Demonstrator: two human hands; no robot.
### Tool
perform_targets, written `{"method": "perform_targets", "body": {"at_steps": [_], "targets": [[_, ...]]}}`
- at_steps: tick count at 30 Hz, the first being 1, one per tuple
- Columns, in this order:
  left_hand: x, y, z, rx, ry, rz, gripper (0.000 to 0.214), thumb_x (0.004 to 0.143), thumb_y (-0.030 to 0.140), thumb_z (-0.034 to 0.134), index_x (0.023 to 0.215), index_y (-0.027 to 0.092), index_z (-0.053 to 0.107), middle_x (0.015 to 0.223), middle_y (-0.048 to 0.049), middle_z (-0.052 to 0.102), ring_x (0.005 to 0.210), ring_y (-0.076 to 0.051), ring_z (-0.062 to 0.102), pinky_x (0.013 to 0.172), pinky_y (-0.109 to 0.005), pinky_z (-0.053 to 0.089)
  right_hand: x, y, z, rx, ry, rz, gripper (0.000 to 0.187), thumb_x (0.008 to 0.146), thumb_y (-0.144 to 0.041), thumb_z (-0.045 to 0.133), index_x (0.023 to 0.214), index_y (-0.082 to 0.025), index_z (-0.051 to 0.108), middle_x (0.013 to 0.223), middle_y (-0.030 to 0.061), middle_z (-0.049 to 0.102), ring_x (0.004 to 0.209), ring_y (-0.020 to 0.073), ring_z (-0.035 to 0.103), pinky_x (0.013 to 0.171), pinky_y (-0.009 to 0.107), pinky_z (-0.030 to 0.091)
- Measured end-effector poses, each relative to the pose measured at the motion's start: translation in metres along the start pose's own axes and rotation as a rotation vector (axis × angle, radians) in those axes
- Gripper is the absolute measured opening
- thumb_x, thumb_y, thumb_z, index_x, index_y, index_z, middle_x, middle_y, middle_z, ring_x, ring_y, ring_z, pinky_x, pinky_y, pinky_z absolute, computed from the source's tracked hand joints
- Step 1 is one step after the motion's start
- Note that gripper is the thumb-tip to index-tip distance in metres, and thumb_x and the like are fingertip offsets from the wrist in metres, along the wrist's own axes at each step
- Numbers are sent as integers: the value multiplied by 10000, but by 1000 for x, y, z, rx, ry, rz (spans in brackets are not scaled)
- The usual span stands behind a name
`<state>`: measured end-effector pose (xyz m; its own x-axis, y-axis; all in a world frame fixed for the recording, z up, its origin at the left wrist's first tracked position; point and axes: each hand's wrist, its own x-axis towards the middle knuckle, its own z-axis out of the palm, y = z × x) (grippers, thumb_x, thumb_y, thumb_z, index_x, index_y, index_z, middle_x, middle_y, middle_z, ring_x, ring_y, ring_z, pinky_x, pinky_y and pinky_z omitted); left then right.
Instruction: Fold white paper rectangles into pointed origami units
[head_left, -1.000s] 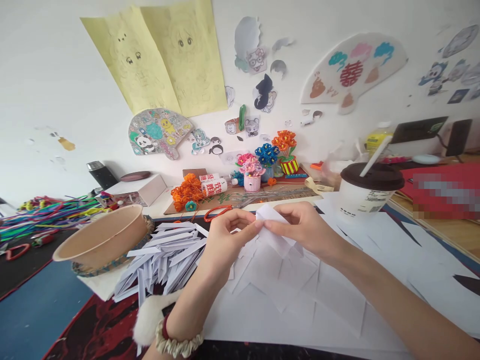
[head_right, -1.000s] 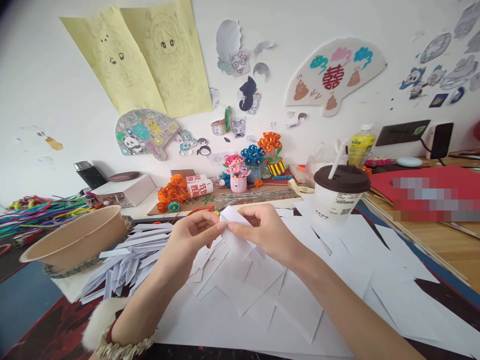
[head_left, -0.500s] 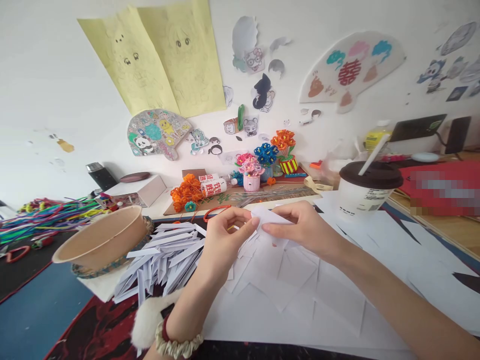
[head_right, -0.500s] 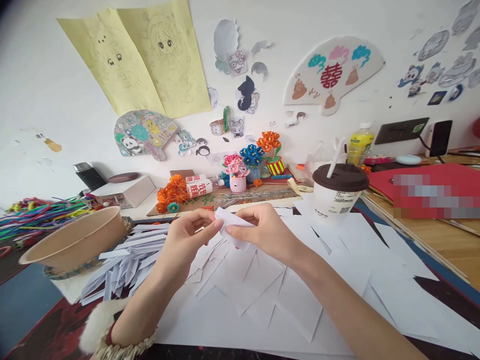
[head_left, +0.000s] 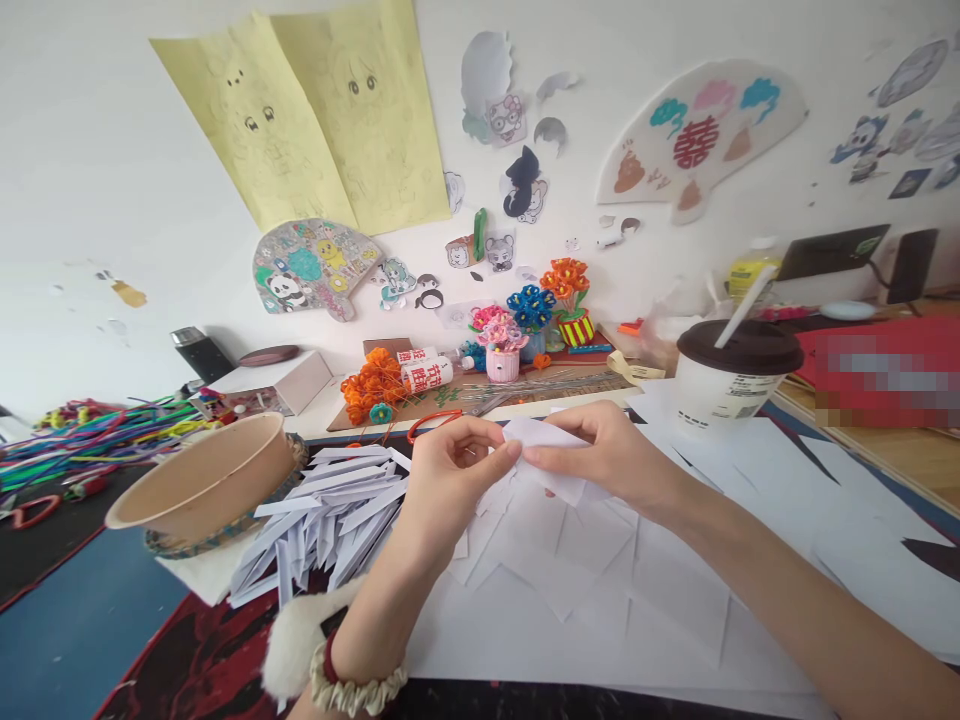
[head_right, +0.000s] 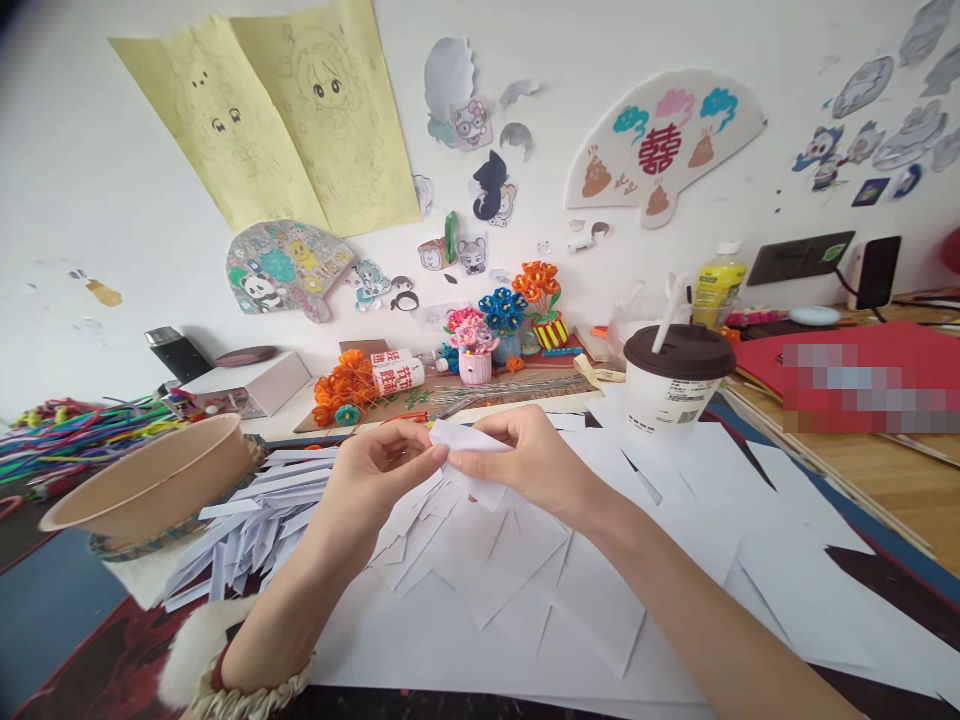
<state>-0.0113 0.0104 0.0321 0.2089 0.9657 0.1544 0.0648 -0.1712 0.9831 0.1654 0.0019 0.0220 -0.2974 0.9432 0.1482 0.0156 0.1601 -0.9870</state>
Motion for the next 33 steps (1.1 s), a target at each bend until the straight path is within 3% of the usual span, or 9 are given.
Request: {"method": "perform_targets", "body": {"at_steps": [13, 33], "targets": [[2, 2, -4, 5, -98, 36, 211, 758, 358, 736, 785, 154, 687, 764, -19, 631, 680, -104, 490, 533, -202, 339, 1, 0, -1, 5, -2, -107, 135, 813, -257, 677, 740, -146, 702, 625, -9, 621, 557, 98, 547, 447, 182, 345], [0, 1, -3, -16, -74, 14, 247, 720, 311, 764, 658, 144, 594, 644, 15, 553, 595, -82, 451, 524, -203, 300, 0, 1, 1, 48, -10, -45, 155, 772, -235, 679, 659, -132, 661, 572, -2, 606, 503, 97, 528, 410, 176, 341]]}}
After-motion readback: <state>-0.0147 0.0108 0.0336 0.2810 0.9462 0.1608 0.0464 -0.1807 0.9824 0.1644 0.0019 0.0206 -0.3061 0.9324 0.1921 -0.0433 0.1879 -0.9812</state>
